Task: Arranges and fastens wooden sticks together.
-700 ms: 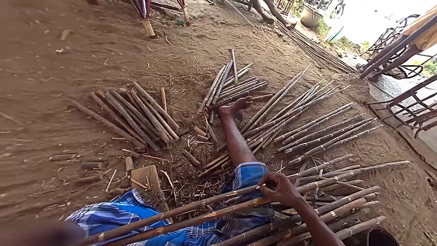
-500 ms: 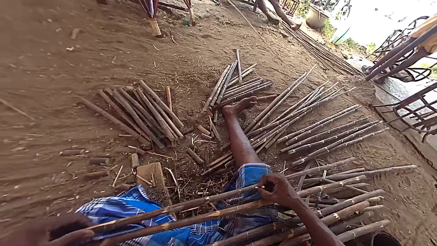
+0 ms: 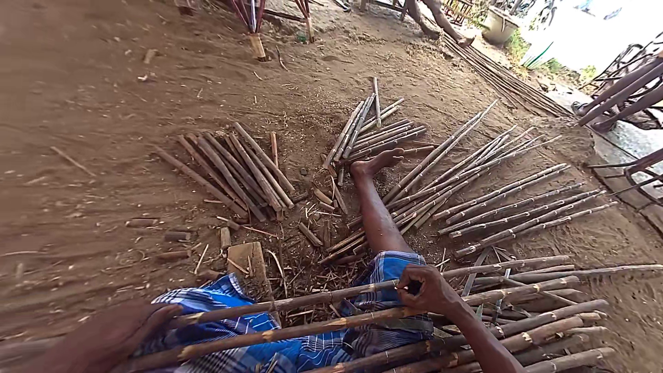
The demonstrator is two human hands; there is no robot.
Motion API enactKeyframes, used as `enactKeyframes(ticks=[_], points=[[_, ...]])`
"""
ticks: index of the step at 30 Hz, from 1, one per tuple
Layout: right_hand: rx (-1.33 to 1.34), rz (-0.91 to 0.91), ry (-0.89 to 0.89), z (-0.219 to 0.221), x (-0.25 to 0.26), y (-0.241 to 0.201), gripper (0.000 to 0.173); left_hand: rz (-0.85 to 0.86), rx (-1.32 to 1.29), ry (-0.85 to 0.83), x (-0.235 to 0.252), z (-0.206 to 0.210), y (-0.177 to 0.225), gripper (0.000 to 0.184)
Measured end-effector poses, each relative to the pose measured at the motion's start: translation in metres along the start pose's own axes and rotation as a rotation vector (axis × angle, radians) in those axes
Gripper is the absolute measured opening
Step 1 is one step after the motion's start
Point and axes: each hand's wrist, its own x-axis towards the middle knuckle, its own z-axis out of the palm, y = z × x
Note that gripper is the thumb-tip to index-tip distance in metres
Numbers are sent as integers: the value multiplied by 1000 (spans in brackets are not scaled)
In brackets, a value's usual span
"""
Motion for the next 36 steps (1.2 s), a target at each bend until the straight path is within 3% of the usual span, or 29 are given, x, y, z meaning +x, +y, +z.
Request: enactKeyframes(ticks=[3,7,13,16,21,28,31,36], points=[[82,57,47,-4,2,2,3,-101,-30,-43,8,-8,8,49],[330,202,277,-21,3,0,7,28,-259,74,22,-9,51,47],[253,28,-18,27,13,-33,12,331,-407,-115,84,24,174,28],[164,-2,27,27,11,-26,8,375,-401,-83,103,29,202,26],[164,-24,-29,50,24,-50,10,398,-251,-32,99,28,211,46],[105,-57,-18,89,46,-57,9,352,-365,-70,103,36,211,32],[85,-43,-48,89,52,-58,9,410,-378,-24,105,39,203,25],[43,-74,-124,92,56,-54,10,421,-372,-104,104,34,194,39]])
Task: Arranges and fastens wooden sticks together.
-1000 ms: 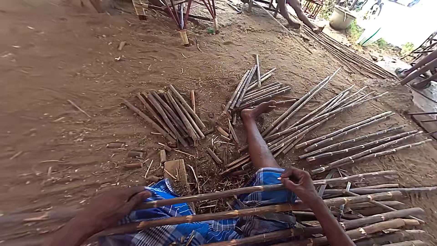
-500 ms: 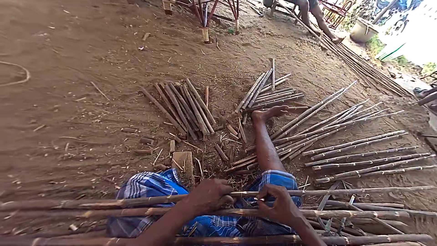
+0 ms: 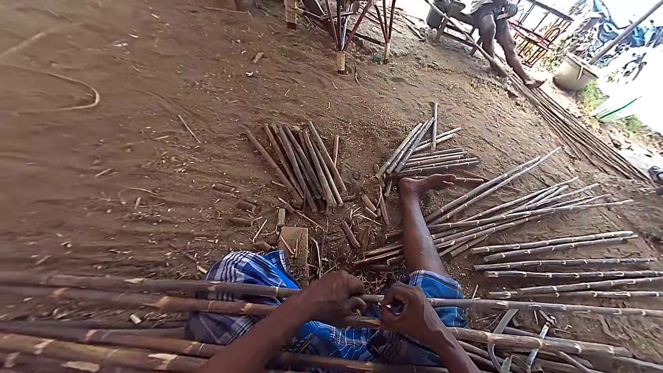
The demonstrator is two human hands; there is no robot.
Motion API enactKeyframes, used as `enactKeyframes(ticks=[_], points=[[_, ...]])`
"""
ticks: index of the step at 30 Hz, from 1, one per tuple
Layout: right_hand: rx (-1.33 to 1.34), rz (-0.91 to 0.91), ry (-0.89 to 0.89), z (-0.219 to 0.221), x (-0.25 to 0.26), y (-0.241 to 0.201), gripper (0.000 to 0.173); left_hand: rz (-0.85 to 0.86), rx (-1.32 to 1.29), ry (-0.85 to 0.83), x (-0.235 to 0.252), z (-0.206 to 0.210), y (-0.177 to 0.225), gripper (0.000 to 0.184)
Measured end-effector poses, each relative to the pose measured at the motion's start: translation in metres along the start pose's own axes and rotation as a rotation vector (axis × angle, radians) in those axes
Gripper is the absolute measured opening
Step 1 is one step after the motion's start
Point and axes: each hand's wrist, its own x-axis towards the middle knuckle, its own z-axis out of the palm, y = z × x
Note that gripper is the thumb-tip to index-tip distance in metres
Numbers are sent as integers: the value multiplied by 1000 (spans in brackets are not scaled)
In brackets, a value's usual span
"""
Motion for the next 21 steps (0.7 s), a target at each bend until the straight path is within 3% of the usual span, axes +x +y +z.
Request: enactKeyframes(ticks=[4,6,9,11,13,15,16,18,21], points=[[36,9,-46,-3,7,3,10,-97,-9,-29,-3,-8,1,43],[134,88,2,-10,11,5,9,-150,114,85,-23,-15,-5,43],[188,173,162,-31,11,20,8,-218,332,437,-104,-41,-42,50],[148,225,226,-47,6,27,8,-407,494,506,-180,-59,-80,59],[153,266,276,-55,4,32,8,-630,492,473,-245,-66,-113,43],[215,334,276,-58,2,33,11,-610,451,532,-275,-58,-131,21],[226,356,270,-57,3,30,13,-540,440,560,-277,-54,-134,20],[226,349,234,-50,2,19,15,-415,421,573,-257,-45,-122,37],[267,160,90,-36,-8,5,12,-294,437,523,-200,-30,-84,54]])
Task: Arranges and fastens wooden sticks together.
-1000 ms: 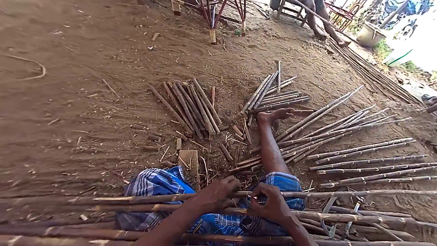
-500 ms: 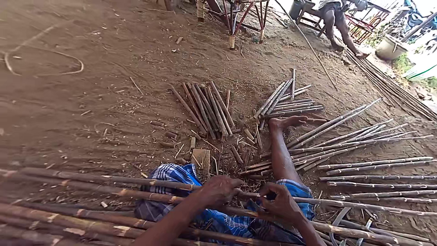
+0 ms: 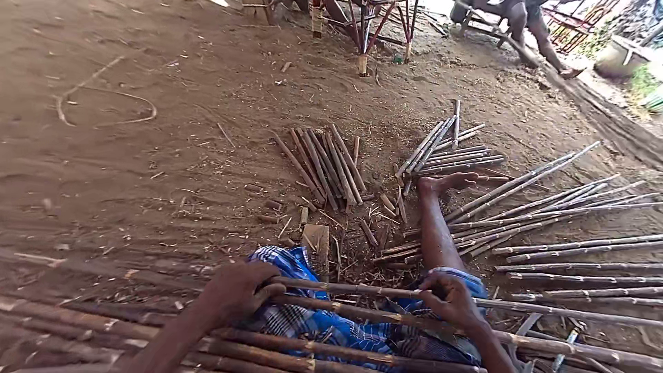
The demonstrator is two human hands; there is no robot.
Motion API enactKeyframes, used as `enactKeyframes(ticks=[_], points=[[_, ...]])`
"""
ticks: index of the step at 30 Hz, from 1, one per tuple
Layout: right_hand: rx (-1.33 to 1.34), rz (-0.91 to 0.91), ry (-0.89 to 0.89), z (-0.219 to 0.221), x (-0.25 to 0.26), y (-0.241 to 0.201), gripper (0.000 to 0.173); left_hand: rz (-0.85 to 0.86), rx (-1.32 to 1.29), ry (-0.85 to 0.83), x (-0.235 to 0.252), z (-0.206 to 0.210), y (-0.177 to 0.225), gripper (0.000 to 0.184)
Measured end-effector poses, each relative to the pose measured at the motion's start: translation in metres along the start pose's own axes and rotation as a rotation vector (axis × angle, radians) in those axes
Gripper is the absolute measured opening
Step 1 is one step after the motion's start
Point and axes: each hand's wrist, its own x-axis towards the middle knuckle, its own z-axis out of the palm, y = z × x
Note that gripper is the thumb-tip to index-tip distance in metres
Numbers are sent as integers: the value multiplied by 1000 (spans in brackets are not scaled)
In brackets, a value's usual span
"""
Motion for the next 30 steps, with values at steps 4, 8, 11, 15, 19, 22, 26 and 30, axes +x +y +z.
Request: enactKeyframes(ticks=[4,8,11,15,19,22,26,30], points=[[-49,-42,-6,-13,-12,7,6,48,-82,3,30,11,23,45],[-81,-54,2,-23,-20,16,4,91,-167,-17,36,11,14,31],[-138,-69,-5,-16,-19,15,5,93,-206,-31,32,11,10,37],[-190,-69,-4,-14,-15,14,5,84,-207,-30,29,7,11,43],[-191,-72,-42,-13,-13,13,5,85,-136,-31,27,4,10,50],[-235,-92,-42,-12,-11,12,6,94,-64,-42,27,2,12,52],[-90,-28,25,-21,-12,13,3,74,-21,-63,29,0,23,60],[101,4,50,-10,-12,0,5,144,-76,-48,30,-5,42,55]])
